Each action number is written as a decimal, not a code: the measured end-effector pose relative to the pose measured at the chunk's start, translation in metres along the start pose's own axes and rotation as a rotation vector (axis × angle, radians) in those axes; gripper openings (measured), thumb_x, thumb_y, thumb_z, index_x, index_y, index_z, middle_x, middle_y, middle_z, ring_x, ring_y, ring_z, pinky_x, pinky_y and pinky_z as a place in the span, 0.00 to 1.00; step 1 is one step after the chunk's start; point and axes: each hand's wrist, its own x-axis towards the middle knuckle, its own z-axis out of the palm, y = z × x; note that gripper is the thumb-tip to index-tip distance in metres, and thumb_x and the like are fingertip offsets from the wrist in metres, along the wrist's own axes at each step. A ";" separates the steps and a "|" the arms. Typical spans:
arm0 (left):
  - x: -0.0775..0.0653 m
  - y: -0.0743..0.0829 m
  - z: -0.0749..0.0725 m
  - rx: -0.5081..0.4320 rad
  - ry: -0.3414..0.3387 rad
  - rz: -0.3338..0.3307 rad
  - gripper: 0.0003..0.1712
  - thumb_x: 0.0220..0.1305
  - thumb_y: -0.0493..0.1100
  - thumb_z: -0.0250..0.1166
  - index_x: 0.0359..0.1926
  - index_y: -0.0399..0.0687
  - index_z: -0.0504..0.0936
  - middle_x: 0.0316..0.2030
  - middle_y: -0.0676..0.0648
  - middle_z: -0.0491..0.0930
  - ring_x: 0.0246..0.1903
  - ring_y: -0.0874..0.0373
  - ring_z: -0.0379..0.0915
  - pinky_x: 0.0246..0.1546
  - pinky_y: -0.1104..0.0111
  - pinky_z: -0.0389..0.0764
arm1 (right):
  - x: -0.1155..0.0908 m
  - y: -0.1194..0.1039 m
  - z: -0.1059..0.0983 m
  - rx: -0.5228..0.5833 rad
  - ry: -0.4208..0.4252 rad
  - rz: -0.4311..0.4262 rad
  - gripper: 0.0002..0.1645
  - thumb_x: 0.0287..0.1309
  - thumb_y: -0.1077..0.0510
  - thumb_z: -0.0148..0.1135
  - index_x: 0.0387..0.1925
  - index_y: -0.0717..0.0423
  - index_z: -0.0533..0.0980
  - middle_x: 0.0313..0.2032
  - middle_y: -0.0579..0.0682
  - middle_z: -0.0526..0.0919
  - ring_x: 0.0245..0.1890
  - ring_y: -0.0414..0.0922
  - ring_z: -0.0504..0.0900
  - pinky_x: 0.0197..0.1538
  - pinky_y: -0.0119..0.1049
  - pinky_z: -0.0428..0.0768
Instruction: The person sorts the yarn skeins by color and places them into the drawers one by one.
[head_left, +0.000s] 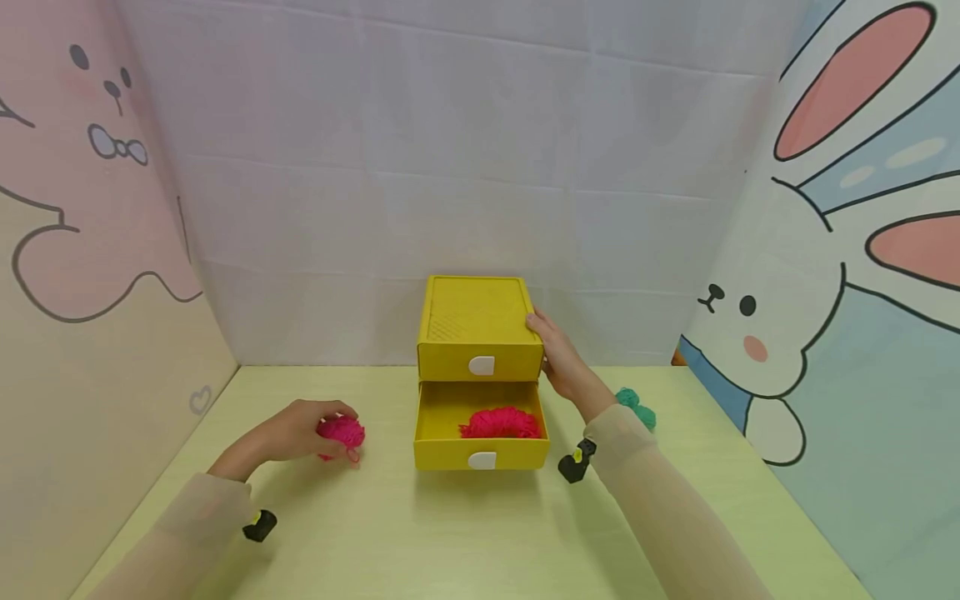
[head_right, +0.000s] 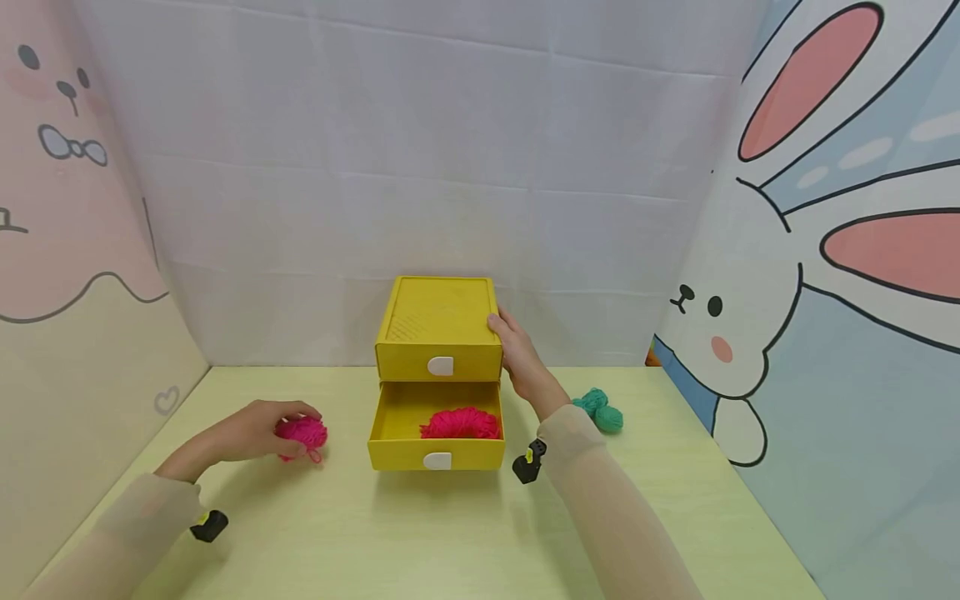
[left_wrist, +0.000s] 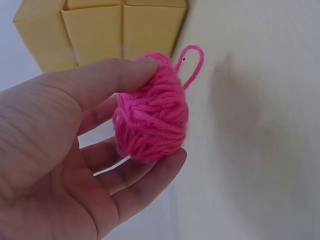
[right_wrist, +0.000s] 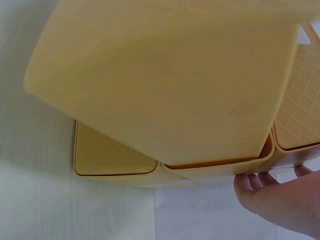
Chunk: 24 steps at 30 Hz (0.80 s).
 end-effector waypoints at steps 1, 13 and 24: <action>0.001 0.004 -0.003 -0.004 0.001 0.007 0.28 0.61 0.47 0.80 0.60 0.48 0.83 0.49 0.47 0.85 0.45 0.54 0.80 0.42 0.63 0.85 | 0.000 0.000 0.000 0.001 -0.001 0.000 0.39 0.85 0.41 0.43 0.87 0.38 0.45 0.85 0.50 0.48 0.82 0.55 0.52 0.82 0.63 0.47; 0.011 0.060 -0.033 0.003 -0.009 0.130 0.26 0.65 0.46 0.77 0.63 0.53 0.83 0.50 0.52 0.85 0.45 0.56 0.79 0.43 0.66 0.85 | -0.001 -0.001 0.000 -0.009 -0.007 0.007 0.40 0.85 0.40 0.42 0.87 0.38 0.44 0.85 0.50 0.48 0.83 0.55 0.52 0.82 0.63 0.46; 0.024 0.111 -0.042 0.011 -0.047 0.242 0.26 0.67 0.44 0.76 0.64 0.55 0.83 0.49 0.55 0.85 0.44 0.57 0.80 0.43 0.65 0.86 | -0.002 -0.001 0.001 -0.018 -0.005 0.003 0.39 0.85 0.40 0.42 0.87 0.38 0.44 0.85 0.51 0.49 0.82 0.56 0.53 0.82 0.63 0.48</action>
